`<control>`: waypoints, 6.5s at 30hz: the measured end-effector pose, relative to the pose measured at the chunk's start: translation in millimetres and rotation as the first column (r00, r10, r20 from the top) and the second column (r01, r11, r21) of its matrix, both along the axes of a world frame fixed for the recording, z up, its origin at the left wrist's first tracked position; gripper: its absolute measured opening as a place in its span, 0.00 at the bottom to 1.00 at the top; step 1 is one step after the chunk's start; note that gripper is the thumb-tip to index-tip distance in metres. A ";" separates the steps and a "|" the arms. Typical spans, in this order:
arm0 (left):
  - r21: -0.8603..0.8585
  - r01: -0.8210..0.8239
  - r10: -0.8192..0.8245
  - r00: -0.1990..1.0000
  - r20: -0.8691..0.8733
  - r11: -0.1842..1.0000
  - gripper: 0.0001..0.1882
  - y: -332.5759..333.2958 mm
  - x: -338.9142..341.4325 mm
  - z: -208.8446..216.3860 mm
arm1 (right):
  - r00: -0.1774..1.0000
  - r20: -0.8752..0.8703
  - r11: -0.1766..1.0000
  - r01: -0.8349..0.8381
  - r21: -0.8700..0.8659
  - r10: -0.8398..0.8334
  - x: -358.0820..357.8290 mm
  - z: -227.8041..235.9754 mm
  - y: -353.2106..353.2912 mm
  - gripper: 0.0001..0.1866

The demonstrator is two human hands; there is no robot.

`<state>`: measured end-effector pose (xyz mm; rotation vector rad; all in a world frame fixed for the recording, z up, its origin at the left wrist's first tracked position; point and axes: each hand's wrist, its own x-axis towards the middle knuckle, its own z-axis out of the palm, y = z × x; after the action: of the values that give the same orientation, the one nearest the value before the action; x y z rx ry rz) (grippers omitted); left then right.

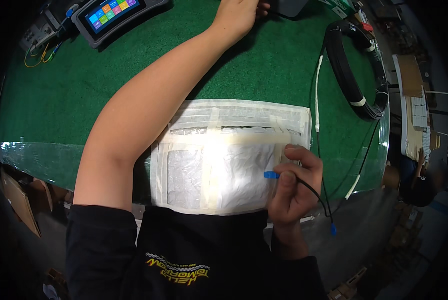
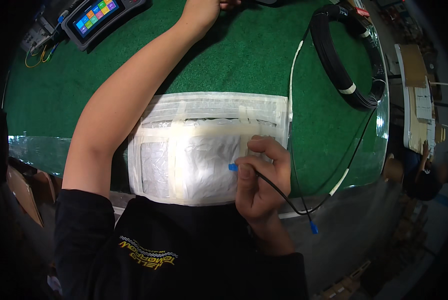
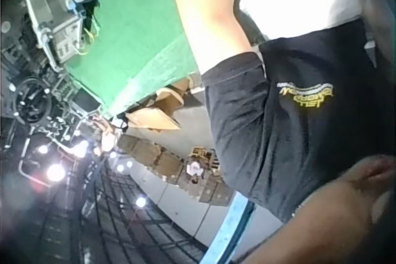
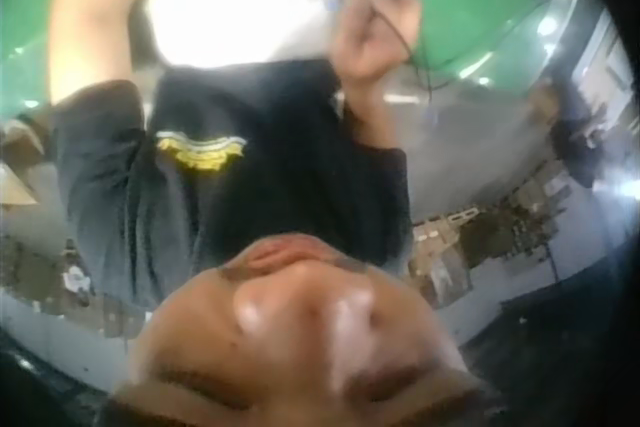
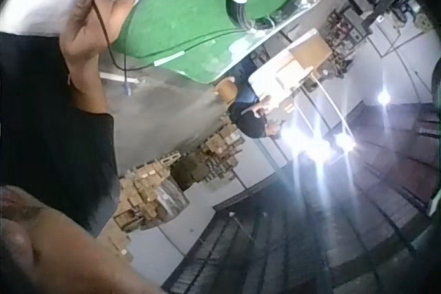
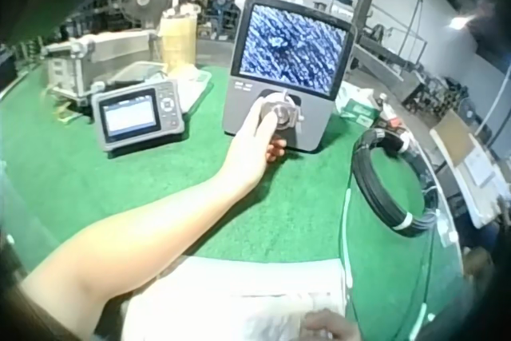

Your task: Inspecting the end face of a fiber optic cable using a microscopic viewer and specialized testing equipment.

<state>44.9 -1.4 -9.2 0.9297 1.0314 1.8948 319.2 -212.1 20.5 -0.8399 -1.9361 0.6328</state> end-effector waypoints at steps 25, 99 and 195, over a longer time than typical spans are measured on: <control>-0.035 -0.066 0.059 0.985 -0.164 0.997 0.34 -15.7 7.2 7.1 | 0.902 0.026 0.876 -0.412 -0.251 0.431 -37.6 39.3 81.6 0.14; -0.141 0.611 -0.472 0.720 0.510 0.779 0.38 2.9 -38.5 21.4 | 0.976 -0.188 0.969 0.146 0.201 -0.108 -184.3 -17.2 249.0 0.38; -0.100 -0.240 0.126 0.768 -0.627 0.966 0.12 -7.7 -34.0 82.6 | 0.979 -0.182 0.962 0.138 0.235 -0.096 -184.2 -19.6 249.4 0.39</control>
<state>10.9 -9.1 73.4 1.4373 1.7038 1.6313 135.0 37.3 0.8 -0.7136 -1.7531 0.3699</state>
